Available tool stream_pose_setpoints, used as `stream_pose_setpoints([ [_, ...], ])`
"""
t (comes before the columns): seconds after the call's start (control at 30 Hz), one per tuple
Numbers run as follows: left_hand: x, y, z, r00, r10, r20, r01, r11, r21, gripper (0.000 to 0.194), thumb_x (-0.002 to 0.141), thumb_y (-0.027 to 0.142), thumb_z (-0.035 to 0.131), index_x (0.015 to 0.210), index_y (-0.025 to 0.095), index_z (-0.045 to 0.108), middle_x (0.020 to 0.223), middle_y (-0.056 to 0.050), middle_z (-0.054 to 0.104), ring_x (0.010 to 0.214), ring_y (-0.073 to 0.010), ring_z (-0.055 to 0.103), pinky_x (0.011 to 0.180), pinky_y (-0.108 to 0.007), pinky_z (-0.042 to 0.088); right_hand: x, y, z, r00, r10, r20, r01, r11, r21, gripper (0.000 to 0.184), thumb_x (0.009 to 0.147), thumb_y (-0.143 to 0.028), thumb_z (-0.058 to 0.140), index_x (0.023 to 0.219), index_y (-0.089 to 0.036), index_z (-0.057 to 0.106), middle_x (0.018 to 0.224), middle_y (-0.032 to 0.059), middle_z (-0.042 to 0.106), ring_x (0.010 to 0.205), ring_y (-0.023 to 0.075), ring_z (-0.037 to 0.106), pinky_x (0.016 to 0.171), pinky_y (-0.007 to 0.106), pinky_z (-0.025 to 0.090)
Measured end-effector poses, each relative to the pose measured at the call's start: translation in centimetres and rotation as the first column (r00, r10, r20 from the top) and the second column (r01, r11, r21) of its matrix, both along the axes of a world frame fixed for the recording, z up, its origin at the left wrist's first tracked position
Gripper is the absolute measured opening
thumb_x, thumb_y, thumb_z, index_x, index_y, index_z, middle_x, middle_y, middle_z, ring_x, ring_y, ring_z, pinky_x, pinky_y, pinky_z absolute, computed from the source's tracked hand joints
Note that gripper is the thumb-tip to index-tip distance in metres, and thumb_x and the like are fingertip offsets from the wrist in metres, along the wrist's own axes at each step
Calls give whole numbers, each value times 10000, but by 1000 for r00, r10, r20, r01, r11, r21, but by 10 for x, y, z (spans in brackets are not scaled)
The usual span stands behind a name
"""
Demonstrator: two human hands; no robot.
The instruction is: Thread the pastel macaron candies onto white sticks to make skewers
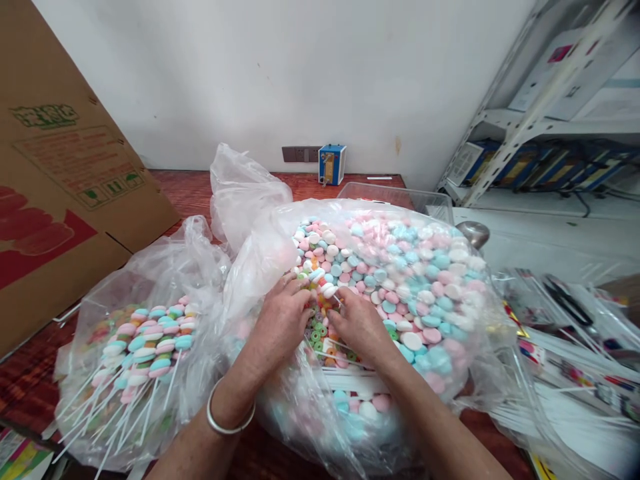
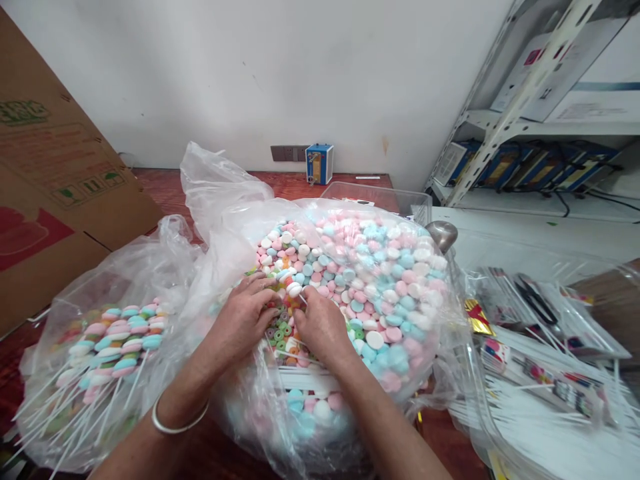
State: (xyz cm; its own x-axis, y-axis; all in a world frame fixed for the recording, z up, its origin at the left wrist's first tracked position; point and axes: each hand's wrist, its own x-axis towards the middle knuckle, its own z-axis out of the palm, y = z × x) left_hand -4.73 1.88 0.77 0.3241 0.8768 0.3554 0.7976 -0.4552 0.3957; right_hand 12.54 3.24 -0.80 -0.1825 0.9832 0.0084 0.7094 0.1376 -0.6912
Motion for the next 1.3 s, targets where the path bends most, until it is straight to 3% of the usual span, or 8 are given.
stream_pose_setpoints([
  [0.2, 0, -8, -1, 889, 146, 434, -100, 987, -127, 90, 871, 148, 628, 875, 199, 701, 977, -62, 741, 994, -235, 668, 932, -414, 529, 12, -25, 8, 995, -20, -94, 22, 1000, 22, 285, 983, -350, 399, 851, -212, 610, 719, 0, 653, 676, 170, 588, 606, 246, 356],
  [0.4, 7, -5, 5, 357, 401, 844, 64, 891, -450, 202, 728, 261, 781, 892, 167, 711, 864, -23, 727, 807, -180, 702, 721, -301, 597, 23, -72, 8, 936, -6, -352, -27, 996, -89, 393, 978, -506, 421, 759, -225, 586, 710, 4, 640, 664, 175, 578, 584, 235, 415],
  [0.5, 11, -6, 9, 295, 425, 856, 101, 877, -471, 196, 682, 261, 812, 822, 155, 726, 775, -10, 716, 695, -152, 681, 666, -279, 586, 25, -81, 4, 941, 3, -339, -50, 990, -129, 419, 975, -540, 418, 761, -226, 595, 709, 9, 638, 664, 178, 580, 579, 235, 419],
  [0.73, 11, -9, 8, 477, 273, 836, 143, 914, -380, 107, 730, 220, 786, 825, 172, 783, 848, -43, 749, 810, -168, 679, 729, -258, 547, 20, -78, 4, 922, -26, -386, -51, 981, -188, 431, 972, -550, 415, 820, -211, 632, 699, 12, 627, 691, 192, 596, 604, 245, 458],
  [0.87, 8, -11, 9, 540, 226, 811, 169, 915, -367, 236, 887, 272, 635, 1079, 211, 760, 1017, -59, 743, 842, -178, 690, 769, -310, 553, 19, -80, 5, 865, -96, -493, 2, 982, -186, 432, 960, -557, 458, 1000, -201, 698, 826, 30, 669, 797, 210, 632, 691, 273, 516],
  [1.07, 6, -13, 8, 976, -20, 219, 52, 989, -137, 173, 887, 155, 622, 862, 225, 778, 889, -71, 720, 927, -250, 622, 884, -414, 465, 33, -88, -4, 838, -228, -496, 62, 942, -329, 477, 921, -618, 485, 1017, -213, 718, 709, 1, 610, 555, 162, 542, 377, 218, 391],
  [1.17, 10, -13, 5, 998, 38, 42, -33, 993, -112, 165, 881, 158, 632, 809, 222, 767, 884, -88, 695, 929, -276, 595, 875, -445, 443, 41, -92, -6, 883, -192, -429, 79, 960, -268, 459, 924, -605, 485, 902, -208, 714, 654, -4, 602, 555, 161, 544, 440, 225, 439],
  [1.3, 14, -12, 5, 992, 79, 101, -70, 993, -92, 146, 861, 134, 646, 769, 206, 733, 858, -67, 698, 917, -259, 602, 885, -430, 435, 46, -97, -7, 947, -98, -307, 43, 982, -184, 446, 939, -586, 483, 811, -216, 695, 695, 28, 682, 648, 196, 633, 553, 232, 484],
])
